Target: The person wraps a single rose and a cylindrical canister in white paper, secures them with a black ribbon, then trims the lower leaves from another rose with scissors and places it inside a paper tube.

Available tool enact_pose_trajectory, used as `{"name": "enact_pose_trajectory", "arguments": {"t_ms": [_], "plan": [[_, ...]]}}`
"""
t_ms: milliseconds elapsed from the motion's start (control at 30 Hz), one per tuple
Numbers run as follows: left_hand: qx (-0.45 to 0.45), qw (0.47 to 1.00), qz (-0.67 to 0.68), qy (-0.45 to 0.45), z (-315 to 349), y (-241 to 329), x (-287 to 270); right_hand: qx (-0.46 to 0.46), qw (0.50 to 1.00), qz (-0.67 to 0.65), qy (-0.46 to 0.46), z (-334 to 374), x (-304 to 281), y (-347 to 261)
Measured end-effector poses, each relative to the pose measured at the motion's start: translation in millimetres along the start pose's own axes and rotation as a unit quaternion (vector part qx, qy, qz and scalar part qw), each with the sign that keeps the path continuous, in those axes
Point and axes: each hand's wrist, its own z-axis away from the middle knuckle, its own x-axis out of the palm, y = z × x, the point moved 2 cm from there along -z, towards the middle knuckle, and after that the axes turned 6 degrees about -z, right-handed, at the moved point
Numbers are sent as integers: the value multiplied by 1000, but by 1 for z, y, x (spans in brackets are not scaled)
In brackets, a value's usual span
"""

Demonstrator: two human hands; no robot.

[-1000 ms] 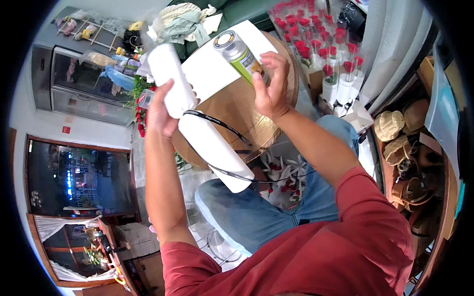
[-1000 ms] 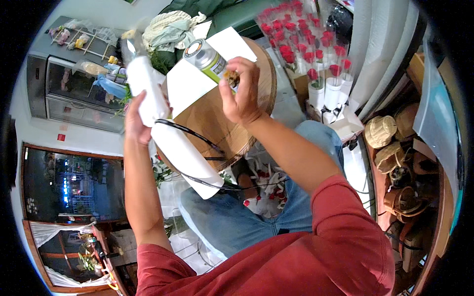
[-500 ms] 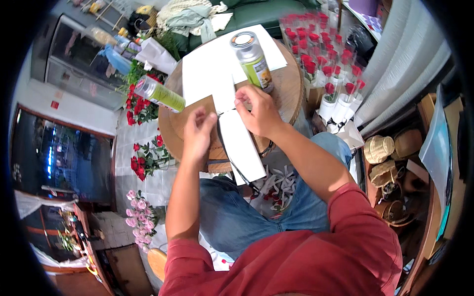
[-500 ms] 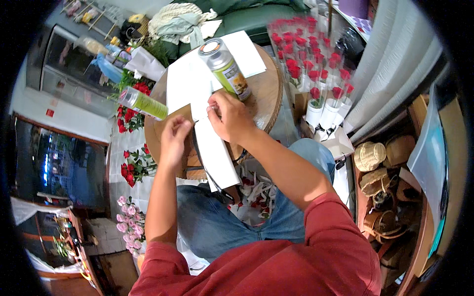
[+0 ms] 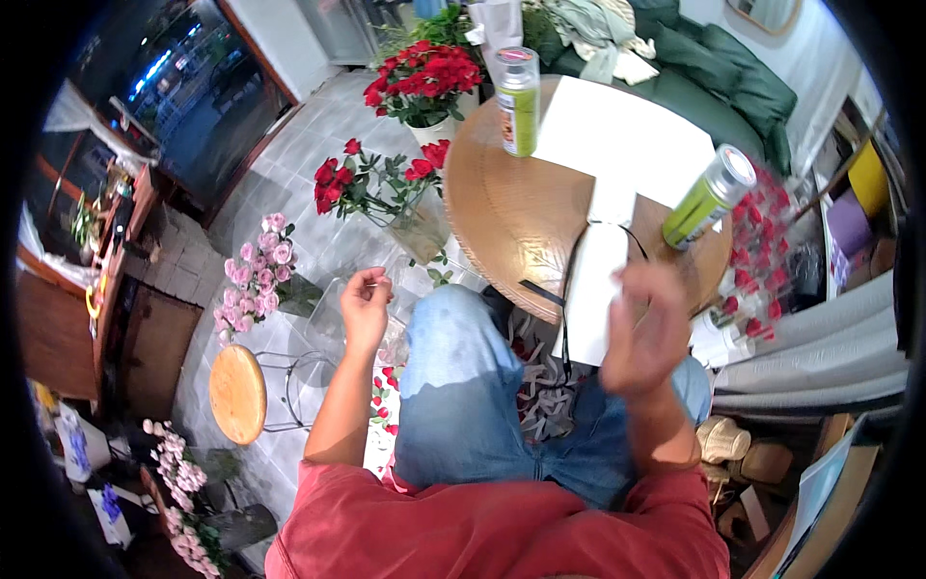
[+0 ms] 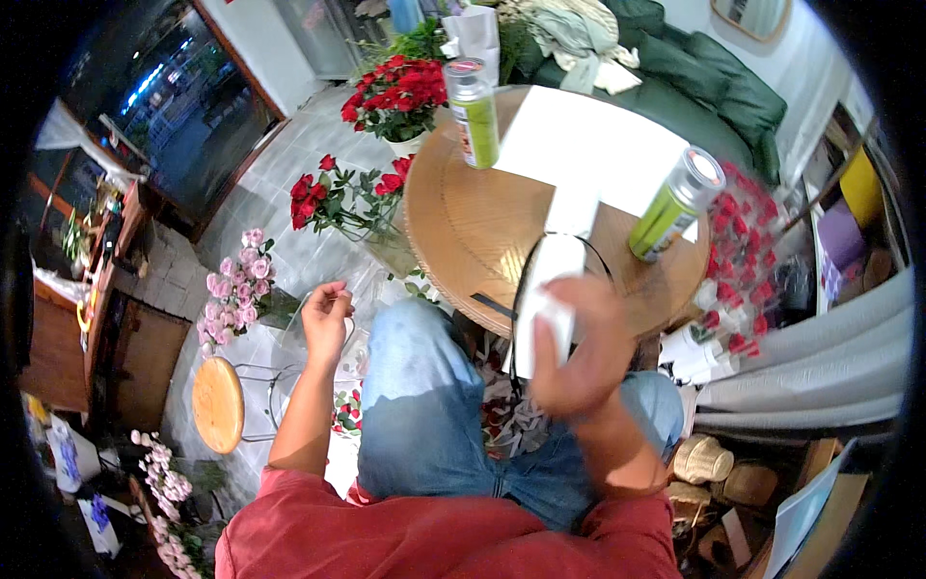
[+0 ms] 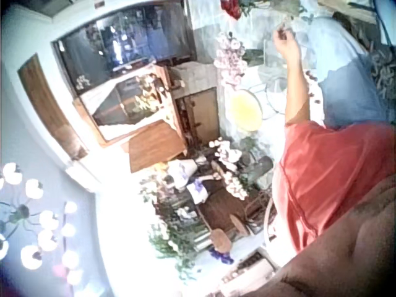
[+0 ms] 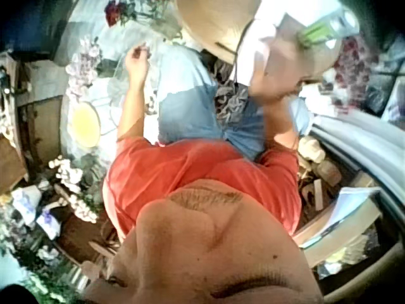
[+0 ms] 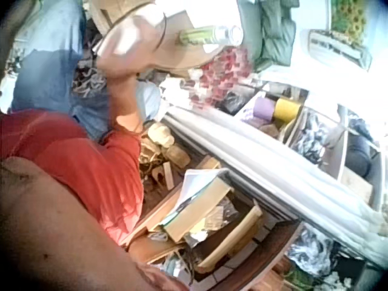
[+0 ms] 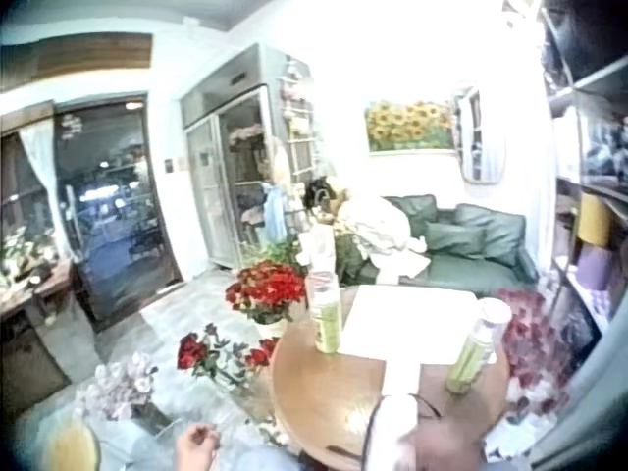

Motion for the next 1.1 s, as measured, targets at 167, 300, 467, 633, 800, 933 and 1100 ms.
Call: {"name": "enact_pose_trajectory", "arguments": {"t_ms": [167,300,467,633,800,933,1100], "plan": [[-59,998,-27,14,-57,-57,-19,27,936,-266,-228,23,99,-92],[-178,979,82,50,-139,-93,-11,108,917,-321,-211,27,206,-98],[-267,934,188,142,-217,-153,4,265,892,-348,-115,43,325,-42],[-256,945,152,134,-261,-193,6,319,920,-141,-181,110,351,27],[-199,935,241,170,-270,-187,20,382,885,-168,-207,108,361,30],[-164,950,256,68,-264,-175,49,410,873,-179,-193,100,366,28],[-183,925,152,297,-285,-196,14,424,856,-208,-209,103,374,9]]}}
